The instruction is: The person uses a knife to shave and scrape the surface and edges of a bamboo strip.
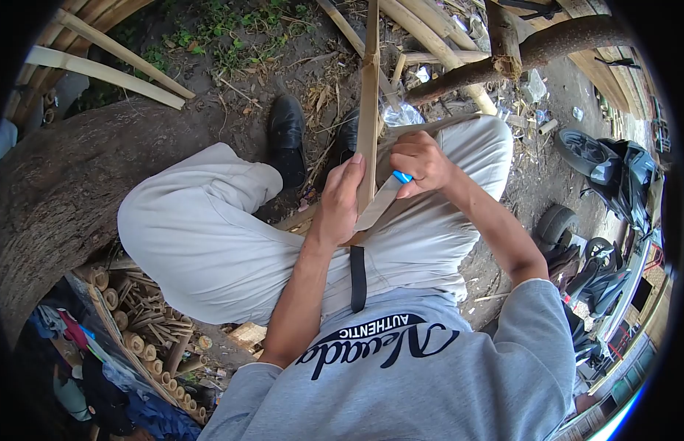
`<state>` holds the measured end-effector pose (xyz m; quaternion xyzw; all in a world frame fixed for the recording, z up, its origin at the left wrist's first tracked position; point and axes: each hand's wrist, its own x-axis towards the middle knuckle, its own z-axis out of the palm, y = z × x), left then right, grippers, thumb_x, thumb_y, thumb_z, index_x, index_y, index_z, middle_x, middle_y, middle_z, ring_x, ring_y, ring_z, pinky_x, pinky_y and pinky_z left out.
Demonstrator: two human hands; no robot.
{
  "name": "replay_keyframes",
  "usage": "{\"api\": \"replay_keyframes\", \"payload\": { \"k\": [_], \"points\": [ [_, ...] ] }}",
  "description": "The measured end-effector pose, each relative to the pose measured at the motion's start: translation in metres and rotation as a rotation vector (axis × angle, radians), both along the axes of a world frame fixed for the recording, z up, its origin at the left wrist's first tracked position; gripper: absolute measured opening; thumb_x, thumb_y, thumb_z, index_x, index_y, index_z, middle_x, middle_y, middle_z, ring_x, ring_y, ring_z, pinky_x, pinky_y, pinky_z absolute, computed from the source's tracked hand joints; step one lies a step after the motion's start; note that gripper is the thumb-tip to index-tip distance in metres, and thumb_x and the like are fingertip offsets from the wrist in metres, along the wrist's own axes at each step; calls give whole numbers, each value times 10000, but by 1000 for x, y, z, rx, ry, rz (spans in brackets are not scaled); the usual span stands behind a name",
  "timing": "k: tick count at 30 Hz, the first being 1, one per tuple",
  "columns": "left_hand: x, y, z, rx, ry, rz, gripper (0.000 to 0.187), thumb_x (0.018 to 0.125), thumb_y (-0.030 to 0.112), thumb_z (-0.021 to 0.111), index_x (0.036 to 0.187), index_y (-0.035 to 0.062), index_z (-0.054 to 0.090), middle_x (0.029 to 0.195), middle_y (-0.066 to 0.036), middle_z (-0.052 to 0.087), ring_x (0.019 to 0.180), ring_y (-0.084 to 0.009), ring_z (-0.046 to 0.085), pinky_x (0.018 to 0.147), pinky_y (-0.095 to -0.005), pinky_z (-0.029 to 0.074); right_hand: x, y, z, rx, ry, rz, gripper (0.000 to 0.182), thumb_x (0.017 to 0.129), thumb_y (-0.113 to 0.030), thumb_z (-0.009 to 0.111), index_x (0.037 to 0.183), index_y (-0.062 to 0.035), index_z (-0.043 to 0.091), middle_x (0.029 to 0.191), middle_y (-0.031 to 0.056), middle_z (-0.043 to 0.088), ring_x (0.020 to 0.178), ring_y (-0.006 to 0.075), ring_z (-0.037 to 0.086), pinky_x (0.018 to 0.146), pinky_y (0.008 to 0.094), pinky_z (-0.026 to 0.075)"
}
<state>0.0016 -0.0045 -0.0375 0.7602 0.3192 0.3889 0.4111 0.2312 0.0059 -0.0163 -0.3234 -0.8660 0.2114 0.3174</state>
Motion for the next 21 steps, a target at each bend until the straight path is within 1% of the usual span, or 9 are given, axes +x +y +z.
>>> {"api": "replay_keyframes", "payload": {
  "k": [2,4,5,6,7,10,14,16,21],
  "points": [
    [2,4,11,56,-17,46,473,900,200,703,1240,-83,535,814,-76,572,662,-180,563,633,-318,490,-2,-1,3,53,-15,-51,508,893,-559,636,768,-69,578,611,75,493,516,297,541,476,414,415],
    [2,12,51,-1072,-200,-79,335,1054,349,487,983,25,540,658,-24,493,442,-86,425,404,-244,362,-10,-14,9,24,-25,-116,502,890,-553,641,770,-70,577,612,74,494,516,294,542,475,413,415],
    [1,13,48,-1071,-199,-81,335,1054,349,487,983,25,540,658,-24,493,442,-86,425,404,-244,362,-16,-23,13,-8,-35,-181,497,887,-548,646,771,-71,576,612,73,494,516,291,543,475,412,416],
    [0,13,43,-1271,-523,-194,336,1067,349,461,970,37,541,662,-12,470,432,-78,411,383,-243,340,-24,-33,19,-30,-36,-246,575,958,-561,537,696,-55,462,602,85,408,484,301,448,472,410,350],
    [0,13,42,-1455,-861,-309,342,1081,348,435,957,48,543,666,0,447,422,-69,398,361,-242,317,-27,-40,24,-32,-39,-244,575,958,-561,537,696,-55,462,602,85,408,484,301,448,472,410,350],
    [3,13,54,-1483,-655,-200,438,1089,452,346,850,111,481,601,24,425,393,-65,347,369,-230,286,-27,-50,36,-88,-85,-318,566,947,-544,573,680,-60,455,577,81,413,459,290,453,450,404,352],
    [5,10,55,-1511,-697,-211,422,1081,445,384,868,99,497,603,20,423,400,-67,354,368,-236,284,-28,-54,58,-105,-168,-352,542,922,-513,631,663,-72,454,551,71,419,433,280,466,434,397,369],
    [8,9,59,-1293,-579,-172,424,1075,457,400,861,104,496,598,21,412,395,-65,346,365,-236,275,-31,-55,65,-118,-196,-363,533,916,-504,646,661,-75,458,548,68,423,429,277,470,433,395,375],
    [3,11,52,-1365,-654,-218,418,1073,456,407,863,106,501,614,21,429,392,-61,348,365,-231,279,-36,-54,73,-73,-294,-390,500,864,-511,709,657,-111,493,517,25,431,407,215,498,395,359,373]
  ]
}}
